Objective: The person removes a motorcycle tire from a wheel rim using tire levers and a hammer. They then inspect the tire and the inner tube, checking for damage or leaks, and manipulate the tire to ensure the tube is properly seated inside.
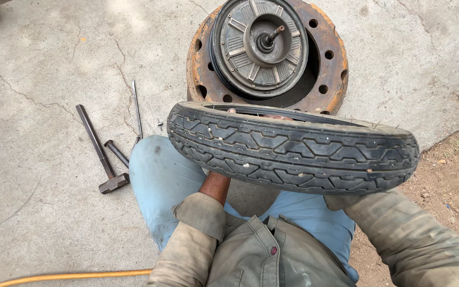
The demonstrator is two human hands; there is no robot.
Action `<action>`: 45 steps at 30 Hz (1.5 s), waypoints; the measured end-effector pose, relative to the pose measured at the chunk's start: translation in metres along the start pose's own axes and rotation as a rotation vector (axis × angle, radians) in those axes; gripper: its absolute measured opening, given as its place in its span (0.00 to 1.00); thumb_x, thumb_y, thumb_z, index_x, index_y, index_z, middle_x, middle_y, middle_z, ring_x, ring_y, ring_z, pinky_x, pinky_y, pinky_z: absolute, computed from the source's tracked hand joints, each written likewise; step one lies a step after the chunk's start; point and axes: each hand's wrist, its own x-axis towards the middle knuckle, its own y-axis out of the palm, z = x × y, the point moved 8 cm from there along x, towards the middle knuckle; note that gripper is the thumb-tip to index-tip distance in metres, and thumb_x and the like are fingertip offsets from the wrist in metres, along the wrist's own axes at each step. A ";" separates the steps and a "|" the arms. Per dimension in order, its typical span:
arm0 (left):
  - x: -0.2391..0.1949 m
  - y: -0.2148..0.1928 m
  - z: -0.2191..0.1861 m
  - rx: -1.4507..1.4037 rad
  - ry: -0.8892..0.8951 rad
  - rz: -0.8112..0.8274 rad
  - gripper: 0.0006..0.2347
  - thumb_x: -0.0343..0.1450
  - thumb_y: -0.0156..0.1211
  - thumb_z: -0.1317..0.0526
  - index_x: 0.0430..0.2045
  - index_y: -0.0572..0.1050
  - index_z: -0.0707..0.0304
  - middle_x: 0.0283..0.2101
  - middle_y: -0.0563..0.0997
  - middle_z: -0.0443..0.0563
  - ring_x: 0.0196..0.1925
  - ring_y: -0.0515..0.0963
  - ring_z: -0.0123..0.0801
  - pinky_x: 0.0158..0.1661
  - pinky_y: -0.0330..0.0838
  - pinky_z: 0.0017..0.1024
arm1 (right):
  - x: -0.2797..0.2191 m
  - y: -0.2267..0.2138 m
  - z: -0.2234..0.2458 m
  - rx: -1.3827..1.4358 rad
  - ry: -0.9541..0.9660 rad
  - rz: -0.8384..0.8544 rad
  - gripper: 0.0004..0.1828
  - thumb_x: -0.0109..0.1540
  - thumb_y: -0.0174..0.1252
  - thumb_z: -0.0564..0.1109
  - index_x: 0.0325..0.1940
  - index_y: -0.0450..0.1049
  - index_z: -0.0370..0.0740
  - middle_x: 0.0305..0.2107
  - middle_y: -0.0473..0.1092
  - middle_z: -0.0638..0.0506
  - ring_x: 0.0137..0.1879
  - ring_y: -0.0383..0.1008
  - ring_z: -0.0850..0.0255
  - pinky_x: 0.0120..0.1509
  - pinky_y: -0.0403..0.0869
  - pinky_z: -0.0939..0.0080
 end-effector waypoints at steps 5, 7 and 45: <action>-0.003 -0.016 0.006 0.100 0.049 -0.083 0.26 0.67 0.71 0.53 0.55 0.68 0.69 0.54 0.76 0.60 0.57 0.78 0.44 0.59 0.71 0.39 | -0.029 -0.026 -0.017 -0.052 0.080 -0.081 0.14 0.70 0.51 0.47 0.56 0.76 0.44 0.43 0.76 0.48 0.50 0.77 0.51 0.53 0.76 0.47; -0.001 -0.019 0.002 0.112 0.067 -0.141 0.27 0.67 0.72 0.53 0.55 0.67 0.69 0.55 0.76 0.60 0.58 0.78 0.45 0.60 0.71 0.39 | -0.029 -0.031 -0.017 -0.072 0.091 -0.105 0.13 0.70 0.51 0.46 0.55 0.76 0.44 0.43 0.76 0.48 0.50 0.77 0.51 0.53 0.76 0.47; -0.008 -0.017 -0.076 -0.172 -0.209 -0.213 0.14 0.69 0.67 0.64 0.46 0.75 0.71 0.46 0.81 0.51 0.47 0.78 0.32 0.51 0.73 0.30 | 0.030 0.002 -0.057 -0.034 0.178 -0.036 0.14 0.70 0.52 0.52 0.53 0.78 0.45 0.46 0.76 0.47 0.54 0.76 0.50 0.57 0.74 0.46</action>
